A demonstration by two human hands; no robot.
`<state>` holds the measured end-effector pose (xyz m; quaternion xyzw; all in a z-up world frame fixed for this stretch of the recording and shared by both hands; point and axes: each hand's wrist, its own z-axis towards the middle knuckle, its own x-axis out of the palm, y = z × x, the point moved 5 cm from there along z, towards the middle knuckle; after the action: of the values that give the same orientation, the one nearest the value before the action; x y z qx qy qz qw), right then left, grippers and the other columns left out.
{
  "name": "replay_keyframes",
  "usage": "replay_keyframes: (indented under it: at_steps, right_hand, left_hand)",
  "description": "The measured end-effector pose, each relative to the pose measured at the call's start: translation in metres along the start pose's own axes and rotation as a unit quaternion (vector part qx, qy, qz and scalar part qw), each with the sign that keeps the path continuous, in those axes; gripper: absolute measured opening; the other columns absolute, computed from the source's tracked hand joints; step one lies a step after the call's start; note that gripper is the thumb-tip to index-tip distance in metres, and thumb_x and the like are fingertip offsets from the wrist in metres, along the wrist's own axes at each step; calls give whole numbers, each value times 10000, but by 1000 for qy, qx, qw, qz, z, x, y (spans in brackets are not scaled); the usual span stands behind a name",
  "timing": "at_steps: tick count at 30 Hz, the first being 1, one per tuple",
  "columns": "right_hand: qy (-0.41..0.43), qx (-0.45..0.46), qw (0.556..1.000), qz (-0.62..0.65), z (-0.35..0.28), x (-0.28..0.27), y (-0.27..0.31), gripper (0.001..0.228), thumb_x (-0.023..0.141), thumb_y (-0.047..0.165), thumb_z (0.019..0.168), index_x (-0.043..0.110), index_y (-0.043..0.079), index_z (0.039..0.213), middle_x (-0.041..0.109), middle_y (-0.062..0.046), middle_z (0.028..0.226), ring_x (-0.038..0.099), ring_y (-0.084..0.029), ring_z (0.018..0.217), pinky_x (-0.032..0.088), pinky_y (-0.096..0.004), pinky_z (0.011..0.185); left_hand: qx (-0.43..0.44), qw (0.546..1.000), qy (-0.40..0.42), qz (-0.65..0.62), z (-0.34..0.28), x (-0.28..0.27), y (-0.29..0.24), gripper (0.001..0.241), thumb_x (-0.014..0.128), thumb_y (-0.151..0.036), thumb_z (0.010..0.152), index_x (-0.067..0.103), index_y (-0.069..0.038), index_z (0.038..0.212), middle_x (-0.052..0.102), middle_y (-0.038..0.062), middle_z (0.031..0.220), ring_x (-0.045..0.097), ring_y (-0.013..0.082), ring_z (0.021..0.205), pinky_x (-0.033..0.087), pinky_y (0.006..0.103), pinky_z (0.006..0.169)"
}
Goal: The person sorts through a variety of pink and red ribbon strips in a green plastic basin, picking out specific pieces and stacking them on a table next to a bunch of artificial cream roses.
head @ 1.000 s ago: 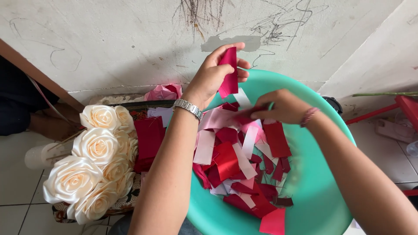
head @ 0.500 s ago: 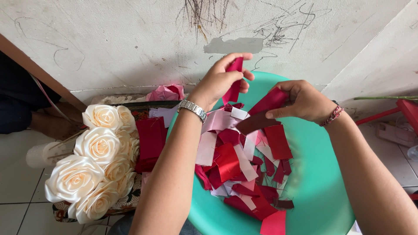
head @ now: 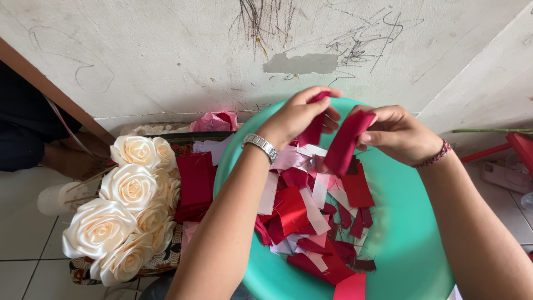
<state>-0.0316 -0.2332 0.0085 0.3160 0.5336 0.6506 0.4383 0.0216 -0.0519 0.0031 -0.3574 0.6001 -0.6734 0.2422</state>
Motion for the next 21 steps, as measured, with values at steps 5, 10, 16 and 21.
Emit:
replay_keyframes:
  at_steps: [5,10,16,21]
  right_hand:
    - [-90,-20,990,-105,12,-20,-20,26,719,-39,926,698,-33,910,583,-118,1017,580,-169,921,487,-273,666]
    - [-142,-31,978,-151,15,-8,-17,94,755,-10,943,693,-79,962,567,-106,942,573,-131,859,482,-230,607]
    - [-210,-29,937,-277,13,-9,-21,187,863,64,891,691,3,849,562,-49,759,555,-101,702,483,-232,596]
    - [-228,-31,929,-290,12,-7,-16,415,917,175,860,676,21,1160,548,-26,798,554,-101,691,470,-243,576]
  left_hand:
    - [-5,992,41,-115,2,12,15,463,497,-392,1071,596,-29,1341,727,149,1045,709,206,955,609,374,905]
    - [-5,981,73,-181,-6,20,9,536,514,-563,1034,665,-78,1204,737,121,953,743,217,879,636,376,829]
    - [-33,991,44,-121,3,16,17,520,775,-368,890,565,-41,1236,723,170,951,765,286,761,680,377,680]
    - [-57,993,-25,-101,20,4,32,457,528,-205,1058,397,-97,1482,709,170,951,748,299,699,663,376,636]
